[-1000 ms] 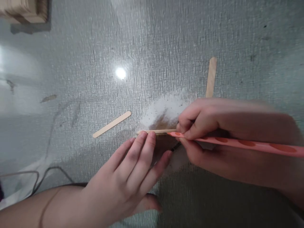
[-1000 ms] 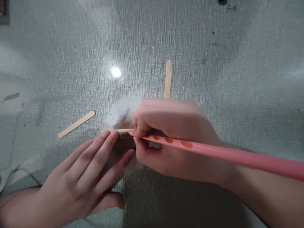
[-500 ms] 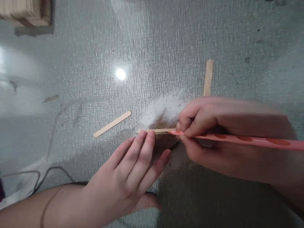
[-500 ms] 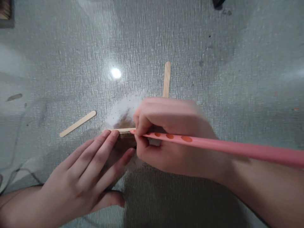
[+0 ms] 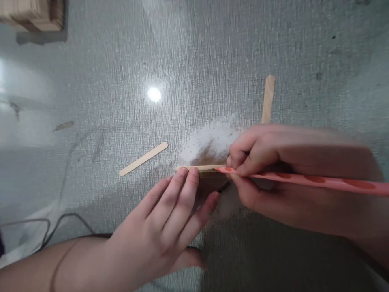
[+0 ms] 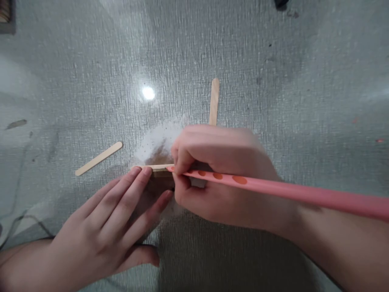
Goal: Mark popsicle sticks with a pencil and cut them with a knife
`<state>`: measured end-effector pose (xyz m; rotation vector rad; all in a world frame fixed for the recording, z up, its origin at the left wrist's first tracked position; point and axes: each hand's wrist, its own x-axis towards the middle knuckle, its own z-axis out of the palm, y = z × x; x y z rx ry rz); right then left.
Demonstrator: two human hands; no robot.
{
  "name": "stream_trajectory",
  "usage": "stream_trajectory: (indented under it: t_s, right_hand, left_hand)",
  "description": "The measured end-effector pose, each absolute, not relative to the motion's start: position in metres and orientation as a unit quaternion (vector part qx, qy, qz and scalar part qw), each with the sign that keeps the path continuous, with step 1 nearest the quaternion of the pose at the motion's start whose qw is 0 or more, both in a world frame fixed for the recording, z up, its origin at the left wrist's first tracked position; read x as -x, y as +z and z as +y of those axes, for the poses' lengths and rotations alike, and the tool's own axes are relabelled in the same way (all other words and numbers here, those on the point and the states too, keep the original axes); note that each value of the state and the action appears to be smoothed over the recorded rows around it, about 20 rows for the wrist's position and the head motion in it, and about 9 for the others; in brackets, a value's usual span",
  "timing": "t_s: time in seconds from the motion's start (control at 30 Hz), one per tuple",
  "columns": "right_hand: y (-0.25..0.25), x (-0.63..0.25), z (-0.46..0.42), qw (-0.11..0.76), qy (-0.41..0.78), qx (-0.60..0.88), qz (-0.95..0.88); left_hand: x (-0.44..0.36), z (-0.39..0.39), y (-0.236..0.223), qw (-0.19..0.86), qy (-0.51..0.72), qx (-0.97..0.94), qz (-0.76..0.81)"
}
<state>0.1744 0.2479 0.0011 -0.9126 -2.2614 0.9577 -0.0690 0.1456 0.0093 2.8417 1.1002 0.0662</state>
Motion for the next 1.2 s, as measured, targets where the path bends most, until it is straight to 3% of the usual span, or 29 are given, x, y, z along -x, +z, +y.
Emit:
stream_trajectory:
  t_s: [1.2]
  right_hand:
    - [0.0032, -0.1758, 0.2464, 0.244, 0.356, 0.345, -0.833]
  left_hand:
    - [0.0717, 0.1425, 0.0064, 0.050, 0.031, -0.929, 0.366]
